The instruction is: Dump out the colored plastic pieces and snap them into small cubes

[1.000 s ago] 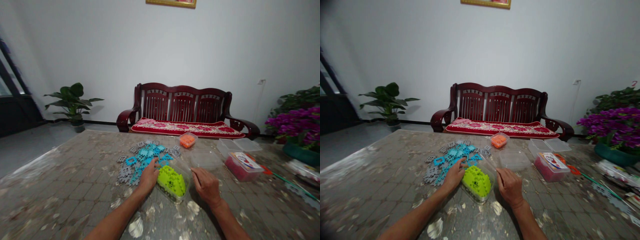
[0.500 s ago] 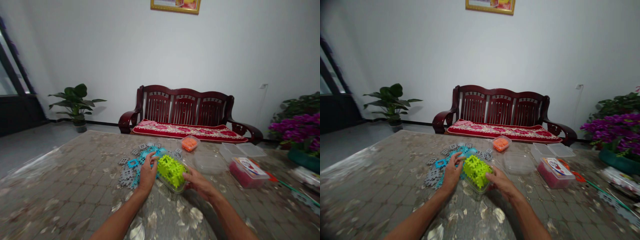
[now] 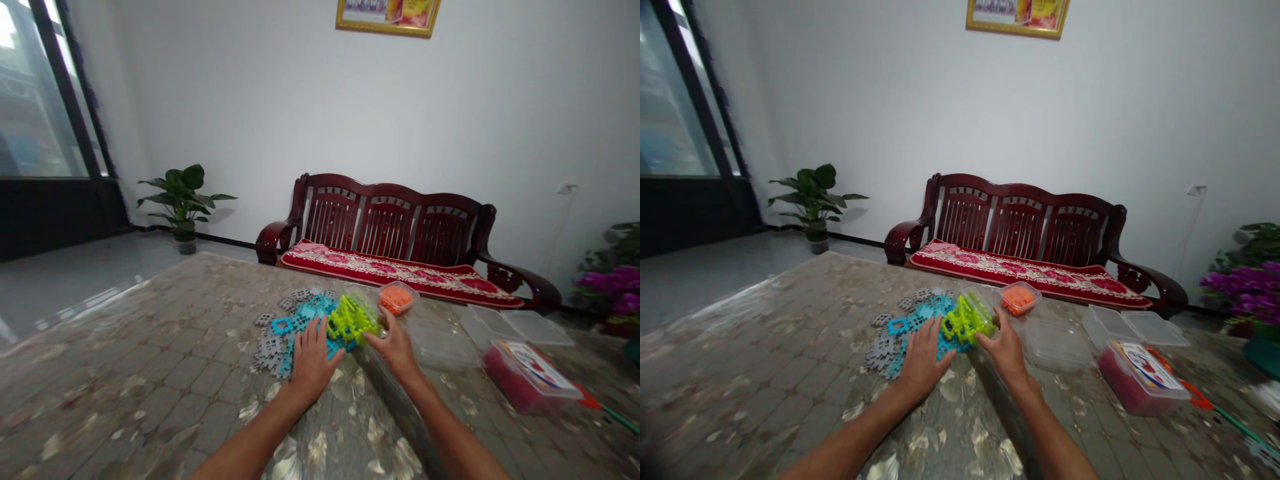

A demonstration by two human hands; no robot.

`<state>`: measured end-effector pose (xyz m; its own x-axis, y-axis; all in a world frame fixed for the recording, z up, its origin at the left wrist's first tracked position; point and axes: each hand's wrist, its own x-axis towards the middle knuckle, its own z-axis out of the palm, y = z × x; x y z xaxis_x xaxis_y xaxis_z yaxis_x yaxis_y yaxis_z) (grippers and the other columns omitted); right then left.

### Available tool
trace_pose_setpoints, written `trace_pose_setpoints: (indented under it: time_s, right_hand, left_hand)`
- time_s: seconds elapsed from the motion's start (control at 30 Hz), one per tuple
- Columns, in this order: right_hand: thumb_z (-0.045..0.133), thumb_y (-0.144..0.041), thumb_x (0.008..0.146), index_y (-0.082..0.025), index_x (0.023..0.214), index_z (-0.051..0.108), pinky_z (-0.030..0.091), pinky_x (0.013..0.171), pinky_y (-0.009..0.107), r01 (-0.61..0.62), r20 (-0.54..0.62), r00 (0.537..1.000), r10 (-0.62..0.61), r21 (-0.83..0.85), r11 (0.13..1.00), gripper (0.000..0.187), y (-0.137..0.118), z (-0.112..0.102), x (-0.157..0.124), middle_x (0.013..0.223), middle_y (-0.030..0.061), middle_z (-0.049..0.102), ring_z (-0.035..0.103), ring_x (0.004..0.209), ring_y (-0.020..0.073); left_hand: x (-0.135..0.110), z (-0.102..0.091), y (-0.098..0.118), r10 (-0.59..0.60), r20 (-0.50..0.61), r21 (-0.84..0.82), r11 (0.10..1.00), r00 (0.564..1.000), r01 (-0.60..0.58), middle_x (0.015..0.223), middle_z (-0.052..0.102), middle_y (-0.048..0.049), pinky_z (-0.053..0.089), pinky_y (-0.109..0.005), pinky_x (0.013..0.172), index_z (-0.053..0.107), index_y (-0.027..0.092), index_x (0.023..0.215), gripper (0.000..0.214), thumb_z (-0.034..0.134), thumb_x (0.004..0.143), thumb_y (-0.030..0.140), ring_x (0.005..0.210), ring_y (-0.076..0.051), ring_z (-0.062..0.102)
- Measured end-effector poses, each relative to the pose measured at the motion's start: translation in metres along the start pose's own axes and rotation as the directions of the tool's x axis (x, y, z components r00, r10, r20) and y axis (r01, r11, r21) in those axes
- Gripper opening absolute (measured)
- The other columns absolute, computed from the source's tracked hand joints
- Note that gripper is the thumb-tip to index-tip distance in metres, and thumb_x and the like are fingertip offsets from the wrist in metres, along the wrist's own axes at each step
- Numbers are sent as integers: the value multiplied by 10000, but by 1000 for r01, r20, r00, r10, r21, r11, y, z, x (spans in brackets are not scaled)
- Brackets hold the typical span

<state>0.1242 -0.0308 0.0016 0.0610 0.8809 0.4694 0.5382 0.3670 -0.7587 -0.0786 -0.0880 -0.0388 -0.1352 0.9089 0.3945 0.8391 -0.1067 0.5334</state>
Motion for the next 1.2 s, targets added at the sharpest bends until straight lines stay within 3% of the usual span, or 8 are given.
trace_pose_setpoints:
  time_s: [0.13,0.3,0.6,0.8,0.9,1.0,1.1,1.2]
  right_hand:
    - [730,-391,710,-188,1354,614,540,970,429,137,36,990,-134,-101,985,685,4,10,-2,1268,133,716,692,1116,304]
    - [685,-354,767,-198,1394,583,522,1029,464,254,48,967,-250,-146,956,654,2,17,0,1344,136,679,647,1214,299]
    - [684,-382,815,-176,1424,557,590,849,429,331,1,943,-332,-104,938,655,-8,14,12,1344,168,666,696,1043,283]
    - [734,-481,770,-169,1418,558,576,785,388,155,-131,978,-160,-49,987,741,-13,-2,8,1354,178,659,705,900,253]
    - [786,-517,713,-161,1423,533,577,771,361,24,-195,981,5,146,989,833,-13,-9,1,1333,175,674,703,977,264]
    - [789,-554,706,-169,1377,547,593,706,337,-153,-111,968,224,446,882,811,-14,-11,-12,1289,163,692,701,1050,284]
    - [790,-598,704,-211,1275,595,607,661,319,-323,13,916,400,614,720,717,-18,-8,-28,1211,117,715,708,1048,279]
    - [838,-613,658,-248,1148,627,620,667,290,-387,85,876,474,712,586,646,-28,0,-42,1125,65,727,711,1039,249]
  left_hand:
    - [-7,3,4,19,68,102,994,998,-26,1609,420,-220,204,-615,1224,373,162,1581,897,699,793,441,1502,-377,351]
    - [-6,2,6,-9,44,147,989,999,2,1624,381,-246,223,-607,1217,405,154,1569,875,731,789,382,1505,-387,343]
    - [1,1,7,124,-25,157,980,992,-118,1647,354,-198,194,-644,1213,504,251,1509,800,781,770,382,1524,-397,292]
    - [10,-7,8,136,114,38,989,984,-141,1504,560,-155,244,-614,1217,610,254,1407,574,710,844,308,1471,-359,401]
    - [16,-10,5,205,176,-36,979,963,-202,1478,590,-123,302,-544,1215,665,267,1326,482,671,850,195,1422,-293,479]
    - [21,-12,4,147,138,8,989,979,-150,1525,547,-128,269,-570,1229,703,265,1268,481,622,830,87,1439,-295,467]
    - [22,-14,4,39,-16,75,996,999,-37,1585,474,-153,205,-639,1232,682,247,1324,514,638,827,122,1508,-370,352]
    - [20,-14,6,78,-132,-43,996,988,-84,1612,442,-145,216,-588,1252,658,221,1360,471,588,894,220,1533,-347,306]
